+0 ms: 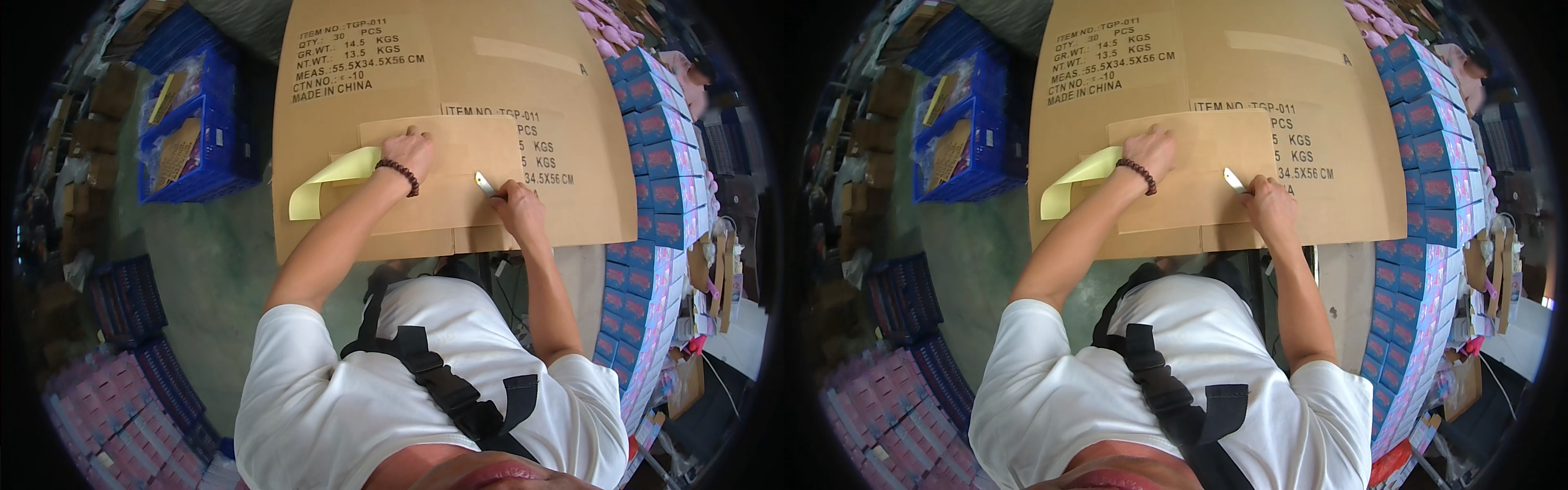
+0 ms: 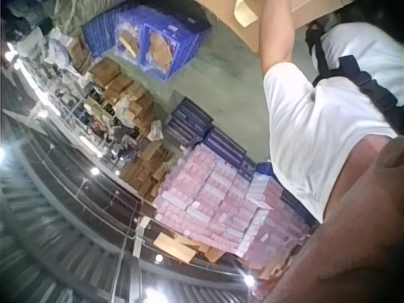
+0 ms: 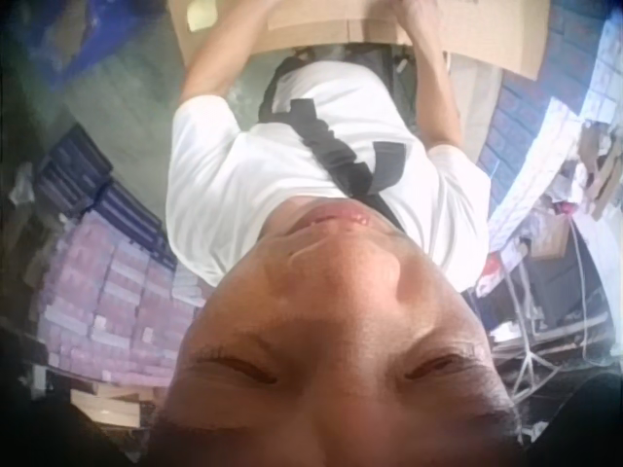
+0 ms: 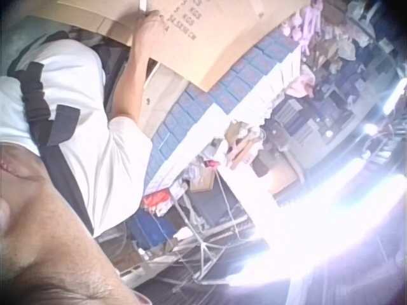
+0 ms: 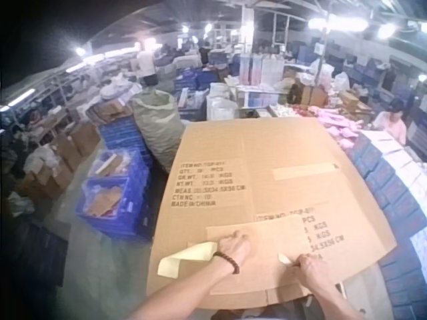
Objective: The person applies printed cardboard labels to large flat cardboard boxes using yellow adhesive tape. They position each label, smooth it down, and secure it with tape, repeating the process for multiple boxes.
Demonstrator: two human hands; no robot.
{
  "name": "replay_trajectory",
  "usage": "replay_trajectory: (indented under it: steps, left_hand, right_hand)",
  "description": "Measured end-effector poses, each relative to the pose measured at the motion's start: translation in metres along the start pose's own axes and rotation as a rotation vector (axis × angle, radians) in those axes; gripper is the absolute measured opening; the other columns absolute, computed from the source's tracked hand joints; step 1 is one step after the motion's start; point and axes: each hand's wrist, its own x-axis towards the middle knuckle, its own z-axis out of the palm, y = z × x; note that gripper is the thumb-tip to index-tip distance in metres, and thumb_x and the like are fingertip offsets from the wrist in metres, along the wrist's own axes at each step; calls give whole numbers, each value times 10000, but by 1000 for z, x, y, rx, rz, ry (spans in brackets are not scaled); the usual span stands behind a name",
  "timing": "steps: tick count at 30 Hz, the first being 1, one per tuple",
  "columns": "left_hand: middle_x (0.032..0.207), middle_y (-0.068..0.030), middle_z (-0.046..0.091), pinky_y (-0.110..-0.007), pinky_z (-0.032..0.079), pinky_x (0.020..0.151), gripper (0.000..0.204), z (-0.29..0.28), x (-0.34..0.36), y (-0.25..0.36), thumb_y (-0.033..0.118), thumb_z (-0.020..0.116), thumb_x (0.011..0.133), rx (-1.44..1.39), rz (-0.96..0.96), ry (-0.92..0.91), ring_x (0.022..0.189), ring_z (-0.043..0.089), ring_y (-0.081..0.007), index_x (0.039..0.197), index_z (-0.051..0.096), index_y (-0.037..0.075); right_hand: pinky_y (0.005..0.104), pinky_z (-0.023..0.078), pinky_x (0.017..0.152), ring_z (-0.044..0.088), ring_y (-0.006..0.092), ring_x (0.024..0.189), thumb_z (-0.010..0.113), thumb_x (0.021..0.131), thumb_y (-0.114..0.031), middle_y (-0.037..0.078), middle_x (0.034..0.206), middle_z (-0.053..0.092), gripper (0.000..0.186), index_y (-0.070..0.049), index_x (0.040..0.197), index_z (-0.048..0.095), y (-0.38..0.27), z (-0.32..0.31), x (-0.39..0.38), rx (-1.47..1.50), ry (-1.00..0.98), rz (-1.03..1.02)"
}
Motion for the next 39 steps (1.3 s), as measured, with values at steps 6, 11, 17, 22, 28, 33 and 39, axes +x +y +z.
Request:
replay_trajectory:
  steps: [6, 11, 17, 22, 28, 33, 39]
  left_hand:
    - [883, -143, 642, -428, 498, 734, 242, -19, 5, -9, 220, 697, 717, -75, -58, -92, 880, 622, -320, 895, 634, 69]
    - [841, -99, 653, -420, 475, 727, 186, -51, -9, -26, 234, 642, 750, -241, -25, -146, 858, 618, -291, 875, 634, 96]
    - [870, -120, 662, -408, 480, 736, 232, -88, -39, -40, 271, 591, 783, -485, -14, -3, 853, 624, -293, 926, 661, 102]
    - [852, -133, 663, -410, 483, 747, 255, -107, -53, -36, 290, 563, 804, -590, -34, -54, 836, 629, -306, 951, 670, 111]
    - [812, -133, 661, -371, 481, 699, 248, -106, -64, -35, 270, 589, 811, -391, 36, 9, 758, 629, -278, 913, 671, 58]
    - [773, -108, 664, -309, 477, 648, 265, -93, -89, -63, 248, 620, 825, -624, 3, 95, 697, 621, -183, 915, 661, 3]
    - [706, -24, 625, -242, 441, 531, 253, -91, -137, -88, 227, 647, 825, -932, -251, 73, 617, 541, -76, 872, 667, -21]
  right_hand:
    - [402, 487, 661, 633, 323, 743, 615, 790, -234, 148, 783, 658, 270, -81, 1013, 620, 12, 6, 6, 275, -36, -26]
    - [256, 459, 566, 566, 130, 625, 582, 857, -100, 53, 734, 615, 144, 1, 955, 611, 20, -1, 10, 758, -119, 17]
    - [233, 450, 555, 534, 90, 616, 567, 894, -109, 19, 768, 591, 204, -24, 1079, 552, 1, -5, 3, 1248, -206, 14]
    - [235, 452, 574, 536, 95, 637, 562, 904, -119, 14, 794, 582, 193, -56, 1086, 546, -17, -7, -8, 1564, -322, 45]
    - [248, 456, 612, 539, 119, 707, 527, 918, -103, 27, 840, 552, 236, -54, 1148, 505, -25, -9, -29, 1859, -360, 165]
    - [253, 459, 596, 528, 119, 687, 547, 912, -128, 15, 833, 544, 279, -46, 1174, 499, -30, -6, -31, 1882, -432, 229]
    - [251, 472, 581, 552, 117, 692, 564, 905, -135, 20, 817, 549, 239, -34, 1119, 534, -57, 8, -14, 1770, -590, 155]
